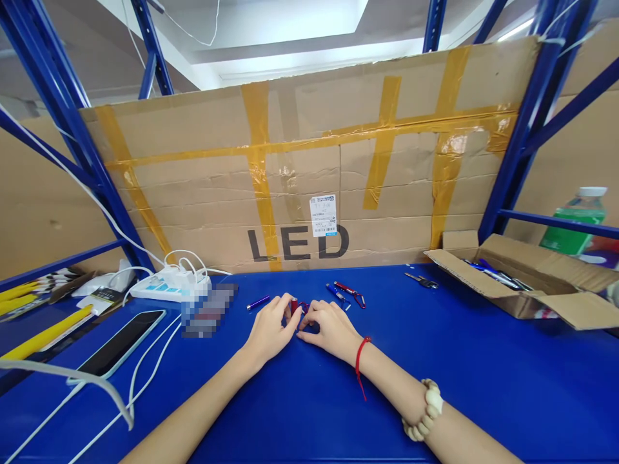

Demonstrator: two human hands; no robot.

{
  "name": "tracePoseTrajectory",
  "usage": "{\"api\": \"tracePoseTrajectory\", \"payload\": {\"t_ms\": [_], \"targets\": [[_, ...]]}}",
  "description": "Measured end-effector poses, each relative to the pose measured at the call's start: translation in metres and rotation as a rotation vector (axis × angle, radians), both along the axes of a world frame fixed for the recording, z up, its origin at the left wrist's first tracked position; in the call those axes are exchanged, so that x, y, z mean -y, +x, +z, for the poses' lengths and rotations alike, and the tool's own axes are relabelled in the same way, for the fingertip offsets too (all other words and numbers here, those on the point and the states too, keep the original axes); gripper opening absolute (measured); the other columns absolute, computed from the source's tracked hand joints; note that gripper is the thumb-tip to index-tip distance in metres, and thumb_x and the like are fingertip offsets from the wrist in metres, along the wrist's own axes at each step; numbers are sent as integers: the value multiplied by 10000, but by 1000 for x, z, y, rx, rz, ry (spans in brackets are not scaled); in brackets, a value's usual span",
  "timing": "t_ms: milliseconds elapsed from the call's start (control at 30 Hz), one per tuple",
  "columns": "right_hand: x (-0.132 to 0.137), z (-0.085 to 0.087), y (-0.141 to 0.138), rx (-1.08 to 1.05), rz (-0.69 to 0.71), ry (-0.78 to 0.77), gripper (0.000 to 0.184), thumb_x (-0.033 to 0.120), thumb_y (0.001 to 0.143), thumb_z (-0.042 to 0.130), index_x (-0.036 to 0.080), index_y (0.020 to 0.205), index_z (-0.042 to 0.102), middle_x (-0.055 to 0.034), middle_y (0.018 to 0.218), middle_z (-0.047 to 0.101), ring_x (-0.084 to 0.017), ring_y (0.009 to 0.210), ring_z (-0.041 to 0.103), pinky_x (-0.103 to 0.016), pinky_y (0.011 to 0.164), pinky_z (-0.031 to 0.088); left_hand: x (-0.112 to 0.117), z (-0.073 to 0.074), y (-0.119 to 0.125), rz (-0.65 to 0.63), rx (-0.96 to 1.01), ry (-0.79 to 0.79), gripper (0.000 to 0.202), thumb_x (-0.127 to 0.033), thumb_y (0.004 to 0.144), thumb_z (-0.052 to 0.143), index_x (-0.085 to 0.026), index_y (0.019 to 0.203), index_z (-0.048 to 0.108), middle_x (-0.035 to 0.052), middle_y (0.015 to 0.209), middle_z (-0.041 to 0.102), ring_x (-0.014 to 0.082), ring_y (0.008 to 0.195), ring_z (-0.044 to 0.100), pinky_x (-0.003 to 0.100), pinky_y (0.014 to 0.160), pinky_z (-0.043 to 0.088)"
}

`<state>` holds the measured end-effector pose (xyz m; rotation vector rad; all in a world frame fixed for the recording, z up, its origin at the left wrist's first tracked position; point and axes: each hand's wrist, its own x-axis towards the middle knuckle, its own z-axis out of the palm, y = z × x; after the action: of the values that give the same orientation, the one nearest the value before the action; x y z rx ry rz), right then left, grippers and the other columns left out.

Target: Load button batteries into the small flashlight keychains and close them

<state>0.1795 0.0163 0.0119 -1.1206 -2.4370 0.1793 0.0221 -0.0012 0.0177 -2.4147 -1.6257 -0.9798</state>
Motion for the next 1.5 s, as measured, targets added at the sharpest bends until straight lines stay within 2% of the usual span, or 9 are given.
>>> {"api": "tracePoseTrajectory", "payload": {"t_ms": [300, 633, 800, 1033, 1100, 1200, 1300, 1500], "targets": [[-3, 1, 4, 47, -86, 50, 156, 331, 797, 582, 236, 826, 701, -35, 792, 601, -183, 770, 552, -300, 659, 356, 1, 1, 2, -9, -55, 37, 219, -301, 854, 409, -196, 696, 520, 2, 628, 523, 129, 610, 516, 226, 567, 388], [-1, 2, 2, 4, -101, 16, 123, 294, 769, 593, 190, 722, 637, -22, 741, 581, -171, 739, 552, -280, 632, 352, 4, 3, 4, -70, -27, 3, 296, -279, 845, 433, -183, 579, 519, 2, 553, 526, 130, 616, 502, 221, 551, 375], [0, 4, 1, -29, -101, -18, 84, 273, 735, 623, 193, 713, 638, -14, 743, 587, -159, 714, 549, -267, 609, 343, 1, -1, 3, -32, -16, 20, 279, -274, 847, 433, -180, 607, 541, 2, 570, 528, 121, 605, 500, 218, 557, 379], [0, 6, 2, -14, -63, 4, 103, 287, 766, 608, 200, 736, 654, -12, 774, 607, -152, 724, 562, -274, 631, 362, -2, -3, 1, 21, 61, 96, 334, -331, 860, 432, -176, 584, 538, 9, 587, 530, 127, 646, 496, 220, 564, 408], [0, 7, 3, -53, -80, 28, 129, 299, 796, 574, 205, 775, 659, -13, 798, 608, -143, 721, 569, -262, 615, 378, -2, 0, -1, 46, 93, 153, 300, -315, 868, 428, -176, 642, 569, 19, 641, 561, 139, 696, 499, 236, 606, 433], [-1, 7, 4, -145, -118, 68, 181, 327, 841, 508, 222, 832, 656, -11, 835, 601, -126, 719, 576, -242, 600, 401, -3, 4, -5, 81, 140, 226, 214, -277, 873, 429, -197, 822, 620, 28, 768, 598, 154, 797, 502, 256, 672, 453], [1, 8, 4, -231, -153, 118, 222, 353, 863, 465, 236, 849, 654, -9, 845, 592, -113, 704, 573, -226, 589, 413, -4, 5, -9, 124, 173, 241, 204, -262, 869, 441, -226, 949, 626, 26, 835, 579, 152, 825, 496, 250, 670, 451], [6, 11, 4, -381, -170, 237, 255, 367, 876, 447, 227, 888, 660, -16, 846, 583, -88, 616, 542, -203, 557, 418, -8, 2, -11, 73, 158, 234, 169, -300, 830, 524, -234, 909, 658, 7, 725, 524, 137, 754, 472, 226, 635, 427]]}}
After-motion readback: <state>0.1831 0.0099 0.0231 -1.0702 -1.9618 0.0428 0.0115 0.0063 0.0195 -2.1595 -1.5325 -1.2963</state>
